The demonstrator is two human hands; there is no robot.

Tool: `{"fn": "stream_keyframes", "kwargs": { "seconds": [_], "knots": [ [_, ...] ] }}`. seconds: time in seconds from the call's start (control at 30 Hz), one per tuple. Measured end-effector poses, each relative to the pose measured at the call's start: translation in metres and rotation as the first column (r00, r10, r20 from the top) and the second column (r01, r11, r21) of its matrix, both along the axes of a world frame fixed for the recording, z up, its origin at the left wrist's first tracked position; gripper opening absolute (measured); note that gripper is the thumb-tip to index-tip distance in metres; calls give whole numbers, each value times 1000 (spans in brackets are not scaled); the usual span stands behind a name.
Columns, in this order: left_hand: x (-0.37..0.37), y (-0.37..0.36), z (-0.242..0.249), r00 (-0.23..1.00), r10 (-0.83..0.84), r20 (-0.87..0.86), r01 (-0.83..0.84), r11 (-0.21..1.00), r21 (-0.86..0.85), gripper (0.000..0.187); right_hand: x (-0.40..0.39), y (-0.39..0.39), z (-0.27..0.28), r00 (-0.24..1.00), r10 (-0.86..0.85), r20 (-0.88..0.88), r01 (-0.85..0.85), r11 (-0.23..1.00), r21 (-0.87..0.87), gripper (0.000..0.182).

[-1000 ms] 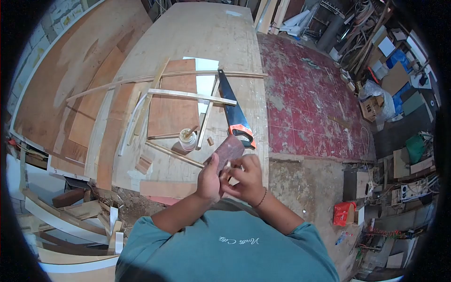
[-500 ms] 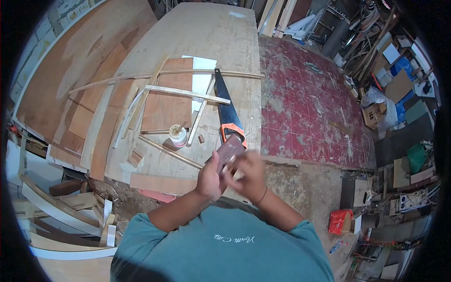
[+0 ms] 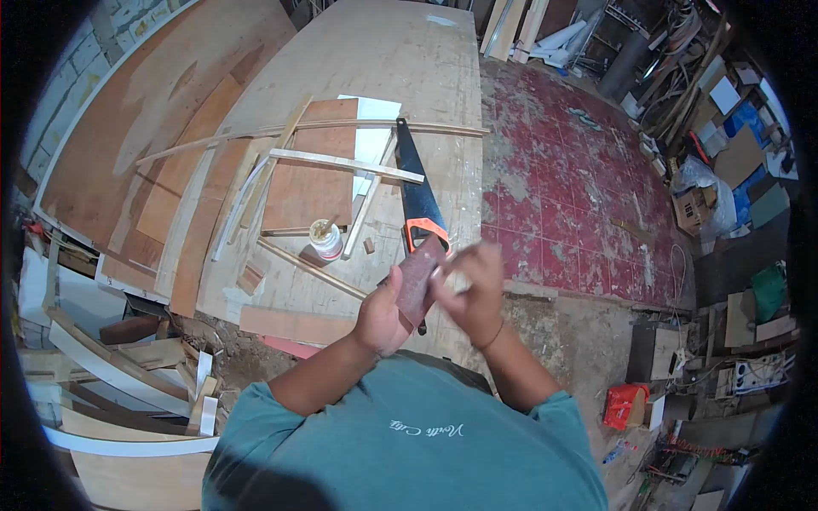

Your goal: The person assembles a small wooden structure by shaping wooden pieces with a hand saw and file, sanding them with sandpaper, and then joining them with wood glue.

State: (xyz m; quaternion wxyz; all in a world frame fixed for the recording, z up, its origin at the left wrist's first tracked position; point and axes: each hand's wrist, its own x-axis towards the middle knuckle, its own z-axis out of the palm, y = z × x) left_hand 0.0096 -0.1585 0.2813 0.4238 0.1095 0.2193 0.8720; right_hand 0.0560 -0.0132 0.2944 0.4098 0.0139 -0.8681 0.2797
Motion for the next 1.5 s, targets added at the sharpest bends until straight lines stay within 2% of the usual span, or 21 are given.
{"fn": "stream_keyframes", "kwargs": {
  "seconds": [0.03,0.1,0.13,0.2,0.3,0.33,0.5,0.67,0.8,0.9,1.03,1.07,1.1,1.17,1.23,1.27,1.3,1.37,1.43,1.47,1.5],
  "knots": [
    [-5,-2,-1,1000,-4,-4,4,1000,-2,58,7,-11,1,965,260,34,-260,966,0,19],
    [-11,-9,-3,994,-103,43,108,985,-134,59,17,-25,7,956,283,78,-289,954,82,19],
    [-9,-5,3,994,-93,59,95,995,-35,59,10,-14,5,958,276,77,-282,956,80,19],
    [-8,-1,2,998,-53,44,57,996,-75,61,-9,21,6,999,-42,26,42,999,8,21],
    [-10,3,-1,1000,15,-1,-15,994,-107,61,-1,28,23,999,-2,-46,2,1000,-2,22],
    [-10,3,-3,999,36,-25,-39,994,-104,60,6,23,27,995,101,27,-102,994,47,24],
    [-7,3,2,990,94,-102,-104,989,-105,58,8,2,16,965,200,167,-195,980,-46,28],
    [-7,-4,-8,998,48,-38,-51,995,-84,57,8,-12,5,979,190,78,-181,977,-114,42],
    [-8,-2,-3,999,41,-26,-43,995,-90,57,9,-18,-7,977,179,117,-164,978,-127,45],
    [-7,0,-10,996,49,-68,-57,990,-127,56,4,-14,-11,986,154,71,-140,976,-167,40],
    [-6,-3,-12,999,35,-2,-34,985,-169,56,3,-22,-14,999,33,-4,-33,992,-120,27],
    [-10,-10,-15,999,-28,19,31,969,-246,57,8,-28,-9,987,161,21,-159,985,-65,26],
    [-9,-10,-15,1000,-25,18,28,968,-248,57,10,-32,-7,957,286,50,-286,958,-14,25],
    [-6,-8,-10,1000,-12,15,14,987,-161,57,-3,-15,-15,963,270,-4,-270,962,46,25],
    [-5,-6,-2,999,41,-25,-43,991,-127,58,-13,-4,-17,1000,11,10,-10,994,-111,25],
    [-6,-7,-3,1000,17,17,-15,993,-117,59,-10,-13,-19,998,50,-39,-54,994,-94,24],
    [-9,-7,-1,998,-5,55,11,994,-104,60,-3,-20,-17,962,272,8,-271,962,-28,24],
    [-11,-4,6,998,4,55,0,997,-84,60,2,-28,-13,949,315,32,-315,949,4,23],
    [-9,-4,12,998,16,64,-13,999,-48,60,-16,-8,-16,1000,22,11,-22,1000,-6,24],
    [-12,-7,-6,1000,-9,17,9,1000,-3,59,-21,-2,-22,1000,3,25,0,994,-113,23],
    [-15,-11,-14,1000,-9,14,9,1000,4,59,-16,-10,-17,1000,3,21,-1,994,-106,23]
  ]
}}
